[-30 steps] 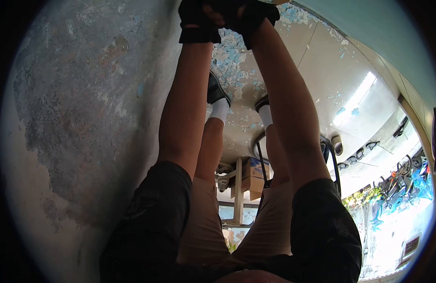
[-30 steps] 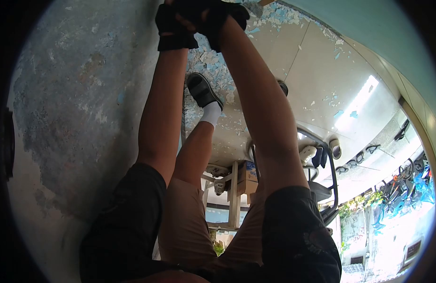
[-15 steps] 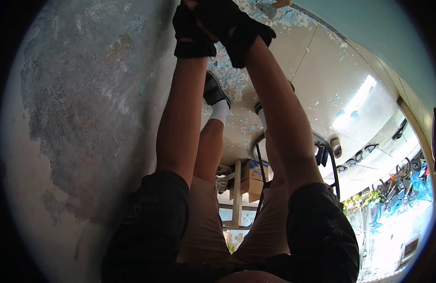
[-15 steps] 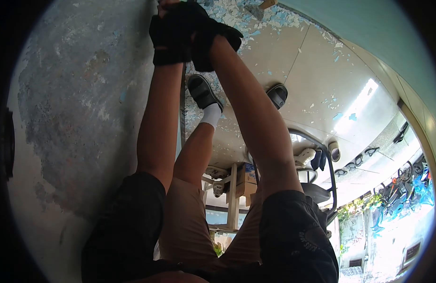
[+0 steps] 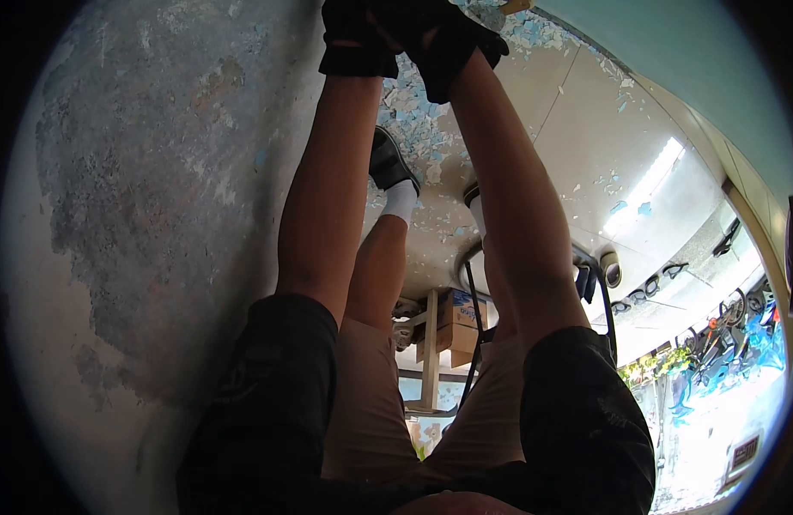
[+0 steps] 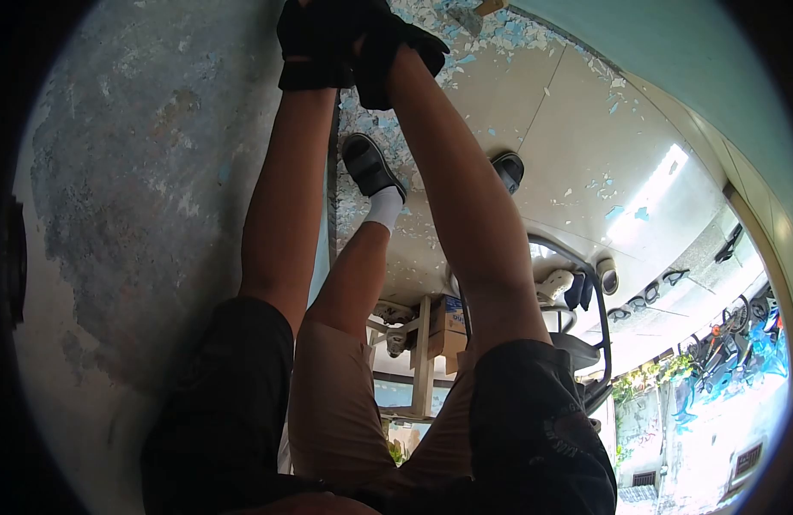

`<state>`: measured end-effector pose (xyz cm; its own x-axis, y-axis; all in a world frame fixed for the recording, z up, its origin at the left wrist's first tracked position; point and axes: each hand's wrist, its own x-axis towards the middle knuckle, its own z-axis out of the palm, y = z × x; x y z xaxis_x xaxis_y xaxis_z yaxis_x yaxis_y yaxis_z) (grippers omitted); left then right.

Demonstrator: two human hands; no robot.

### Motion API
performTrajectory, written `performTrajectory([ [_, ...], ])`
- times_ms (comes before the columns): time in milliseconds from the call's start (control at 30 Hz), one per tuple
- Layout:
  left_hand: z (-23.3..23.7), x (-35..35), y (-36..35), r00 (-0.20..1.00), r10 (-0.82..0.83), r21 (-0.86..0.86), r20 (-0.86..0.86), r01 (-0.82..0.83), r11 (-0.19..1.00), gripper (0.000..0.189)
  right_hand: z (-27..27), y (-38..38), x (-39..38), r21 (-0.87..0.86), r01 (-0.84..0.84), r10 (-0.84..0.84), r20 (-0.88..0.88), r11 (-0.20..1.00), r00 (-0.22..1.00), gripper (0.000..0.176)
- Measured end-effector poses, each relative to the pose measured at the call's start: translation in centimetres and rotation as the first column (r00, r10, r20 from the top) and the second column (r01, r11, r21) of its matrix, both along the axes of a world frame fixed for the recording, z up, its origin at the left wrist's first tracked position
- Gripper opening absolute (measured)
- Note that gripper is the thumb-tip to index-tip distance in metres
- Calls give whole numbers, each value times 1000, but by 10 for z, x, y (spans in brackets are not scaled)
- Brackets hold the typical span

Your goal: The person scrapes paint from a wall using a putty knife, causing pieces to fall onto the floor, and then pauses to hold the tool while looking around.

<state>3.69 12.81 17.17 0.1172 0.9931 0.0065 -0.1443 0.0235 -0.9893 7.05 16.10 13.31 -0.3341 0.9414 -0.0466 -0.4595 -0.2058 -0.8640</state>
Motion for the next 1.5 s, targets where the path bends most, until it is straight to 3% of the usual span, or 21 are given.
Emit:
performTrajectory([
  [33, 14, 2, -2, 952, -17, -63, -305, -2, 998, 18, -10, -7, -8, -169, 168, -223, -390, 971, 893, 14],
  [67, 25, 3, -1, 813, -54, -119, -580, -19, 993, 17, -3, -2, -6, -164, 171, -223, -390, 972, 893, 14],
  [167, 11, -10, -1, 481, -91, -107, -872, -5, 994, 18, 18, 20, 13, 242, -11, -21, 128, 970, 991, 16],
  [233, -39, -28, 5, 318, -106, -86, -942, 74, 993, 20, 31, 20, 29, 395, -238, 13, 493, 887, 870, 17],
  [300, -64, -30, 10, 188, -133, -117, -973, 92, 989, 21, 58, 26, 36, 451, -358, -21, 644, 818, 765, 18],
  [367, -41, -19, -1, 155, -151, -144, -976, 54, 988, 22, 82, 14, 46, 179, -186, 94, 427, 966, 899, 21],
  [500, -12, -19, -9, 181, -150, -148, -972, 29, 989, 24, 90, 8, 44, 339, -237, 6, 562, 911, 827, 18],
  [633, -63, -26, -3, 21, -127, -122, -992, 150, 981, 27, 38, 9, 75, -378, -450, 475, -32, 809, 880, 17],
  [700, -80, -19, -25, -314, -355, -370, -880, -13, 929, 28, 26, -20, 82, -519, -523, 482, -226, 676, 847, 18],
  [800, -47, -17, -45, -656, -411, -442, -633, -129, 888, 30, 25, -44, 64, 15, -369, 366, 100, 929, 925, 27],
  [833, -34, -11, -53, -534, -434, -448, -725, -111, 887, 30, 31, -55, 65, 115, -332, 314, 148, 936, 938, 29],
  [867, -24, -4, -63, -399, -454, -457, -797, -95, 885, 31, 49, -61, 72, -342, -400, 386, -111, 850, 916, 23],
  [900, -14, -2, -61, -108, -424, -417, -899, -85, 905, 33, 49, -55, 70, -510, -460, 384, -253, 727, 888, 21],
  [933, -23, -9, -55, -113, -414, -405, -903, -88, 910, 33, 48, -50, 68, -659, -495, 329, -370, 567, 869, 18],
  [1033, -64, -20, -49, 331, -349, -313, -877, 158, 937, 25, 7, -32, 61, -518, -634, 267, -614, 574, 743, 21],
  [1133, -76, -10, -20, 343, -66, 107, -937, 463, 880, 23, -13, -4, 75, -336, -876, 276, -856, 345, 437, 13],
  [1300, -35, 9, -30, 398, -302, -236, -866, 207, 949, 24, 18, -17, 88, -487, -711, 342, -644, 507, 684, 12],
  [1367, -73, -13, -19, 120, -80, -19, -989, 442, 897, 23, -13, -15, 78, -491, -682, 320, -630, 541, 707, 13],
  [1400, -111, -22, -18, 53, -245, -208, -968, 375, 903, 23, -26, -9, 71, -488, -681, 307, -639, 546, 705, 13],
  [1433, -139, -27, -20, 53, -250, -212, -967, 378, 901, 23, -39, -9, 69, -481, -685, 305, -648, 547, 698, 14],
  [1500, -184, -34, -29, 142, 112, 166, -984, 468, 868, 24, -49, -14, 67, -508, -656, 282, -627, 558, 726, 17],
])
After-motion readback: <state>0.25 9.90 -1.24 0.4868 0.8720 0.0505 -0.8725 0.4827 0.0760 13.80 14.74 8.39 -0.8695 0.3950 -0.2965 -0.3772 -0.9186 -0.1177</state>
